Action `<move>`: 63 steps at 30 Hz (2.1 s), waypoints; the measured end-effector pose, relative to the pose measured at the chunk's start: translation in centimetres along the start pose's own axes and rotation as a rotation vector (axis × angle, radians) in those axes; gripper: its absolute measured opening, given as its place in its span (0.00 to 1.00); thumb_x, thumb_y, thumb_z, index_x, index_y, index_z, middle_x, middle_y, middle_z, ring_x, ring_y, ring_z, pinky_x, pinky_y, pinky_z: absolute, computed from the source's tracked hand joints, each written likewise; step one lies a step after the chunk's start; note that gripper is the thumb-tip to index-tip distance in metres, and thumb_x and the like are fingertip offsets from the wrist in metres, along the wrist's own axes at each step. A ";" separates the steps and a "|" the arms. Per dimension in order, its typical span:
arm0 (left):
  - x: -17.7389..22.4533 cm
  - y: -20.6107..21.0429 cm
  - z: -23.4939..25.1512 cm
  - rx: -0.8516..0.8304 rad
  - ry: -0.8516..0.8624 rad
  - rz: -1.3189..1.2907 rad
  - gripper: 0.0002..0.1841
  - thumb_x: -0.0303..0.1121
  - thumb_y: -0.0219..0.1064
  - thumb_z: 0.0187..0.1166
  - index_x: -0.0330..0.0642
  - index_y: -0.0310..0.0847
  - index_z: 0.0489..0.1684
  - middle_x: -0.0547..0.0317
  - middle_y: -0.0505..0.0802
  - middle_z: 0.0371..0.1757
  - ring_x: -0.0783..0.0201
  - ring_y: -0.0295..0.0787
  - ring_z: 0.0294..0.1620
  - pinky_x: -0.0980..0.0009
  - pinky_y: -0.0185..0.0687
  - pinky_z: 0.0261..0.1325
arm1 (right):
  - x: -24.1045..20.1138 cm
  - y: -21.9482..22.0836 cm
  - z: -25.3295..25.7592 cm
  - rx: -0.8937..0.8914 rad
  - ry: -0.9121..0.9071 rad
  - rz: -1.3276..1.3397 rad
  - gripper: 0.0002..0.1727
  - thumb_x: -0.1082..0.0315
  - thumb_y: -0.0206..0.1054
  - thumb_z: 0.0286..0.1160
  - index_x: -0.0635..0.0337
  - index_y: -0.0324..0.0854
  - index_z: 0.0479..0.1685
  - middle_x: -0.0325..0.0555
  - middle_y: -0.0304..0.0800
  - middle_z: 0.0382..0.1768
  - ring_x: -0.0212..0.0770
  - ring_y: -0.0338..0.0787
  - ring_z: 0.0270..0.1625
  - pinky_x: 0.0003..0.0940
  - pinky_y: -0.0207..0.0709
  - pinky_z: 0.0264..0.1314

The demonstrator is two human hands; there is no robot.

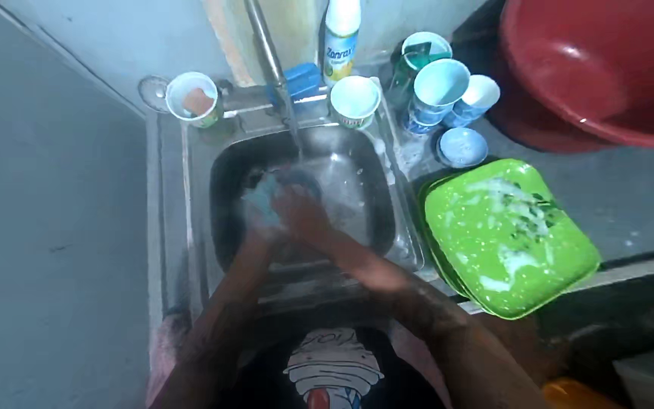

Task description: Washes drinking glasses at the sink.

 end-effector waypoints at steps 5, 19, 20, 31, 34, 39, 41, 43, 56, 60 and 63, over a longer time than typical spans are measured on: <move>-1.2 0.4 0.3 0.099 -0.136 0.024 0.19 0.51 0.48 0.90 0.55 0.79 0.63 0.63 0.91 0.51 0.66 0.90 0.51 0.63 0.89 0.51 | 3.0 -0.9 0.4 0.139 0.045 -0.080 0.22 0.68 0.71 0.73 0.60 0.85 0.67 0.68 0.79 0.74 0.72 0.75 0.78 0.67 0.73 0.74; 0.5 1.1 5.8 -0.047 -0.371 0.780 0.21 0.41 0.49 0.94 0.32 0.76 0.70 0.49 0.92 0.56 0.61 0.93 0.51 0.65 0.89 0.58 | 6.2 -10.9 -4.6 -0.048 0.012 -0.201 0.26 0.78 0.75 0.58 0.69 0.86 0.62 0.69 0.89 0.61 0.72 0.89 0.62 0.69 0.80 0.59; 0.7 -0.5 6.6 -0.075 -0.345 0.981 0.20 0.35 0.51 0.93 0.29 0.75 0.71 0.43 0.90 0.59 0.58 0.91 0.54 0.63 0.86 0.61 | 7.9 -12.6 -4.7 -0.099 0.135 -0.284 0.24 0.77 0.75 0.60 0.69 0.84 0.61 0.71 0.89 0.58 0.75 0.89 0.57 0.73 0.80 0.51; -5.8 -9.5 5.8 -0.287 -0.560 1.923 0.19 0.30 0.66 0.82 0.23 0.80 0.65 0.26 0.83 0.69 0.29 0.76 0.75 0.33 0.65 0.77 | 26.8 -20.9 -8.1 -0.055 0.793 -0.482 0.33 0.66 0.74 0.75 0.78 0.70 0.75 0.86 0.69 0.75 0.87 0.69 0.77 0.84 0.64 0.69; -6.0 -8.8 5.5 -0.274 -0.550 1.923 0.19 0.28 0.65 0.83 0.22 0.78 0.66 0.24 0.83 0.69 0.28 0.76 0.74 0.32 0.66 0.76 | 26.8 -22.2 -8.1 0.114 0.826 -0.332 0.39 0.56 0.73 0.77 0.76 0.66 0.79 0.84 0.71 0.74 0.84 0.75 0.74 0.82 0.68 0.69; -7.1 -4.0 4.9 -0.463 -0.392 1.810 0.18 0.27 0.66 0.81 0.27 0.81 0.67 0.27 0.86 0.66 0.30 0.80 0.71 0.34 0.70 0.74 | 24.1 -22.5 -9.1 0.722 0.626 0.730 0.27 0.61 0.62 0.83 0.55 0.69 0.80 0.45 0.87 0.58 0.38 0.91 0.52 0.39 0.89 0.52; -6.2 -1.1 5.5 -0.454 -0.310 1.655 0.19 0.29 0.66 0.84 0.28 0.80 0.69 0.27 0.87 0.64 0.32 0.82 0.68 0.36 0.72 0.74 | 22.4 -20.7 -7.9 0.756 0.475 1.186 0.15 0.58 0.46 0.91 0.53 0.72 0.62 0.41 0.91 0.43 0.38 0.92 0.41 0.38 0.90 0.42; -4.3 0.5 7.0 -0.294 -0.287 1.406 0.20 0.32 0.67 0.85 0.28 0.79 0.69 0.30 0.86 0.65 0.38 0.83 0.68 0.42 0.74 0.74 | 21.2 -18.6 -6.8 0.742 0.357 1.472 0.19 0.55 0.39 0.91 0.52 0.75 0.53 0.43 0.92 0.41 0.40 0.93 0.42 0.39 0.91 0.43; -0.5 2.8 5.5 0.090 -0.199 0.134 0.10 0.31 0.54 0.89 0.40 0.75 0.61 0.60 0.89 0.41 0.70 0.88 0.39 0.73 0.88 0.44 | 9.7 -10.8 1.0 0.582 0.302 0.589 0.26 0.65 0.73 0.73 0.74 0.79 0.66 0.60 0.88 0.59 0.44 0.89 0.60 0.39 0.84 0.65; 0.2 2.6 0.7 0.150 -0.099 0.251 0.11 0.34 0.47 0.92 0.44 0.75 0.53 0.63 0.85 0.35 0.71 0.83 0.34 0.71 0.83 0.36 | 2.2 -5.7 1.2 0.415 -0.162 -0.089 0.24 0.49 0.76 0.65 0.58 0.93 0.53 0.61 0.90 0.65 0.67 0.82 0.74 0.64 0.69 0.81; 0.8 3.1 -0.1 0.139 -0.054 0.565 0.11 0.26 0.51 0.89 0.41 0.76 0.61 0.64 0.87 0.37 0.77 0.81 0.31 0.78 0.80 0.34 | 4.3 -6.3 1.2 0.389 0.003 0.084 0.18 0.61 0.73 0.70 0.65 0.93 0.51 0.59 0.94 0.59 0.61 0.88 0.69 0.58 0.79 0.72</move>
Point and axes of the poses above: each hand's wrist, its own z-axis towards the middle knuckle, its own y-axis out of the palm, x = y × z, the point moved 10 cm from there along z, towards the middle knuckle
